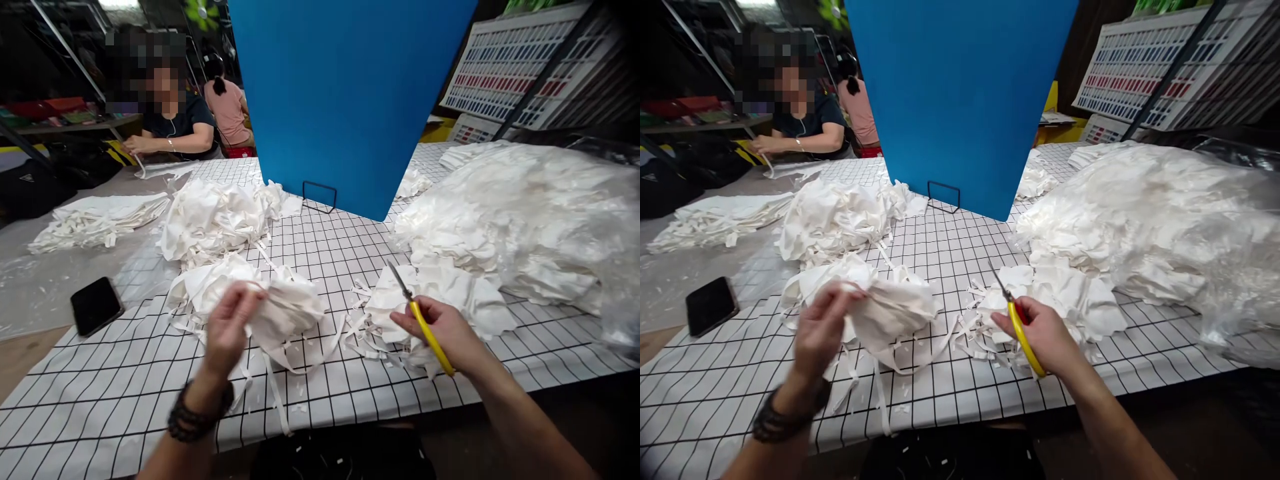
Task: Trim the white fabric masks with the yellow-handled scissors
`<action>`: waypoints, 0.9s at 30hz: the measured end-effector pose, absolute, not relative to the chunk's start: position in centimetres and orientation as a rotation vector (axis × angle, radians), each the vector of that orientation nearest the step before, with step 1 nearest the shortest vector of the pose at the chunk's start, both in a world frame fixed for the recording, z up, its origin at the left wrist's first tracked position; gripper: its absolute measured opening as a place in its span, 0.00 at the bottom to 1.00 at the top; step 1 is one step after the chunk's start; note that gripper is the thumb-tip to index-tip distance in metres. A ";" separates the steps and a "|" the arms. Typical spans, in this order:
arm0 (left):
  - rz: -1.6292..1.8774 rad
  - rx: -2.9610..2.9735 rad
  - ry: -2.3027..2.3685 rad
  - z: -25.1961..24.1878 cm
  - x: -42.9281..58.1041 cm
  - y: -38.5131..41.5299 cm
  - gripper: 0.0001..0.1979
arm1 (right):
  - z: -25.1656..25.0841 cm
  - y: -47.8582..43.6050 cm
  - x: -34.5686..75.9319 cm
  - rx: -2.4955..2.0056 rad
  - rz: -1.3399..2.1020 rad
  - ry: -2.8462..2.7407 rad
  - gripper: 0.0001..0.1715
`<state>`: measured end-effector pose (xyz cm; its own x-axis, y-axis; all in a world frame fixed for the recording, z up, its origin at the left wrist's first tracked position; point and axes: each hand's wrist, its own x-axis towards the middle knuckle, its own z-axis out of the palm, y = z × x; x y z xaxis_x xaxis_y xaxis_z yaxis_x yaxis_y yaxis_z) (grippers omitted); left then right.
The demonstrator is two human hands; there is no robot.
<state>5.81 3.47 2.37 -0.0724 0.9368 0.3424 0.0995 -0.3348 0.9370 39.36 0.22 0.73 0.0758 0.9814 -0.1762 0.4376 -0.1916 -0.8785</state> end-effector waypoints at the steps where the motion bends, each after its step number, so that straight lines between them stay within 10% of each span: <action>1: 1.600 1.551 1.253 3.3 4.1 4.8 0.08 | 1.0 0.7 40.0 -1.814 0.938 -1.437 0.18; 9: 0.324 2.021 2.215 5.6 4.0 7.1 0.28 | -0.2 4.5 39.3 -2.002 0.688 -1.665 0.12; 17: 0.661 2.112 0.889 0.1 18.5 5.2 0.32 | 3.4 3.1 39.2 -1.323 1.173 -1.435 0.14; 21: 0.775 2.037 0.880 0.3 20.8 6.5 0.07 | 7.4 2.8 38.3 -0.977 1.159 -1.407 0.14; 27: 0.847 1.569 1.090 0.7 17.5 8.0 0.09 | 10.8 5.0 38.2 -0.827 0.759 -1.351 0.13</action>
<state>17.47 7.97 0.68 0.3475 0.9377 0.0021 0.2338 -0.0888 0.9682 38.22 4.96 10.79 0.0783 0.8538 0.5147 0.0042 0.5160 -0.8566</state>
